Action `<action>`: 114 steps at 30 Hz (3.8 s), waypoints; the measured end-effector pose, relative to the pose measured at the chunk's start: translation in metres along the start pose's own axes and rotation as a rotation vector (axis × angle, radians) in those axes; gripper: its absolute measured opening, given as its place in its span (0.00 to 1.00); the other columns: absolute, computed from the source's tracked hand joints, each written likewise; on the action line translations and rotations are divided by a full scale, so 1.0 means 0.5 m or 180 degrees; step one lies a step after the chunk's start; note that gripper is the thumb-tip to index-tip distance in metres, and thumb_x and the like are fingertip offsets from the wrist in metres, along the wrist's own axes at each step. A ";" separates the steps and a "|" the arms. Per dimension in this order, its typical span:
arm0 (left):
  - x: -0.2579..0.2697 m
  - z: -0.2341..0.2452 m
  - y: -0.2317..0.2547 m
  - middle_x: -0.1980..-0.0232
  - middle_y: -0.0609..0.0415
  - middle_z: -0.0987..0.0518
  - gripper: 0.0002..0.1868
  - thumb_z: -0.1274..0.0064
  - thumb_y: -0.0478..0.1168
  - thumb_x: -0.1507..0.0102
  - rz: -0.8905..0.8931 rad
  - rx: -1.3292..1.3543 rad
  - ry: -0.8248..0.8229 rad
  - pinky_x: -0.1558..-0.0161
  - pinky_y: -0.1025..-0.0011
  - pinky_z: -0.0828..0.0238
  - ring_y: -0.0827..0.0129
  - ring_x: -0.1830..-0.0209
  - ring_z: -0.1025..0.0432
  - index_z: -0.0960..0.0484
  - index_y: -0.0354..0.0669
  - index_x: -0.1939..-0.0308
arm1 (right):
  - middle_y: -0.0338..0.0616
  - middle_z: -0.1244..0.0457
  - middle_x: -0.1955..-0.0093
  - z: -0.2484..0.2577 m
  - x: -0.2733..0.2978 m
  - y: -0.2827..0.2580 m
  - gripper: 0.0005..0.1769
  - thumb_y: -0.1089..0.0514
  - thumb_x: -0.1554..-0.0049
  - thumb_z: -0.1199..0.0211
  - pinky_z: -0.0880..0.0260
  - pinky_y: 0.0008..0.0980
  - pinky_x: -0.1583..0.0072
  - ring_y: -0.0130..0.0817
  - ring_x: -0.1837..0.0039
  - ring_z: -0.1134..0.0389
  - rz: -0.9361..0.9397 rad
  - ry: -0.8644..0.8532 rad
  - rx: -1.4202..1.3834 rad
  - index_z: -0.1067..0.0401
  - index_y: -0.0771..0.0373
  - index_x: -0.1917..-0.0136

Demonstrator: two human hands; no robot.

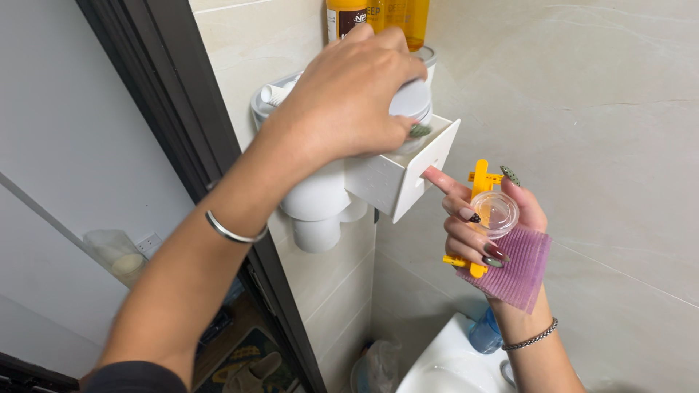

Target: The person rinses a white wall-mounted organizer under a shower head and then places it on the wall. They proceed to organize various bathroom items, including cups, a toothbrush, toothpaste, and bottles of liquid, into the organizer's compartments and slots.

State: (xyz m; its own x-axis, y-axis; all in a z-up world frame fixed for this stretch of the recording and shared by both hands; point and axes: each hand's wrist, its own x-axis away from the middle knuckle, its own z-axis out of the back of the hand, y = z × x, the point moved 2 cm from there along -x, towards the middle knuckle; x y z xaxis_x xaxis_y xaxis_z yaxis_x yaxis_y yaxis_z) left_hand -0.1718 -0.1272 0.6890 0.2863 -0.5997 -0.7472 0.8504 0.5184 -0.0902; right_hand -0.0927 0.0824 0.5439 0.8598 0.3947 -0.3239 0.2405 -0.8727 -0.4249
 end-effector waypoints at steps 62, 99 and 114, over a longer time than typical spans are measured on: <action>0.006 0.013 0.056 0.56 0.47 0.21 0.21 0.37 0.36 0.45 0.0075 -0.0029 0.0230 0.49 0.55 0.29 0.52 0.53 0.26 0.21 0.43 0.48 | 0.36 0.50 0.77 0.008 0.129 0.017 0.29 0.39 0.32 0.57 0.56 0.25 0.76 0.23 0.77 0.57 0.0624 0.1813 0.2558 0.32 0.68 0.41; 0.250 -0.119 0.338 0.62 0.53 0.25 0.14 0.40 0.43 0.35 0.0396 0.1424 0.0146 0.59 0.60 0.31 0.60 0.62 0.28 0.24 0.40 0.50 | 0.34 0.47 0.66 0.035 0.098 0.034 0.16 0.45 0.26 0.53 0.48 0.28 0.64 0.25 0.67 0.49 0.2240 0.1853 0.2193 0.38 0.59 0.49; -0.018 0.007 0.049 0.69 0.36 0.19 0.06 0.39 0.33 0.42 0.0403 -0.0039 0.0129 0.63 0.53 0.26 0.44 0.65 0.22 0.17 0.32 0.69 | 0.38 0.42 0.63 -0.005 0.085 0.063 0.15 0.50 0.30 0.52 0.47 0.28 0.64 0.25 0.68 0.47 0.1461 0.1597 0.2508 0.36 0.63 0.43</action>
State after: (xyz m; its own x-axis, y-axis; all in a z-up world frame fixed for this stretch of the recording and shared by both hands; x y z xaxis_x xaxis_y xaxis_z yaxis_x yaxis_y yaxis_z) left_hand -0.1521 -0.1113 0.6959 0.3728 -0.5041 -0.7790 0.8030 0.5960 -0.0013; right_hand -0.0475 0.0711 0.5190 0.9263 -0.2503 -0.2818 -0.3642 -0.4026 -0.8398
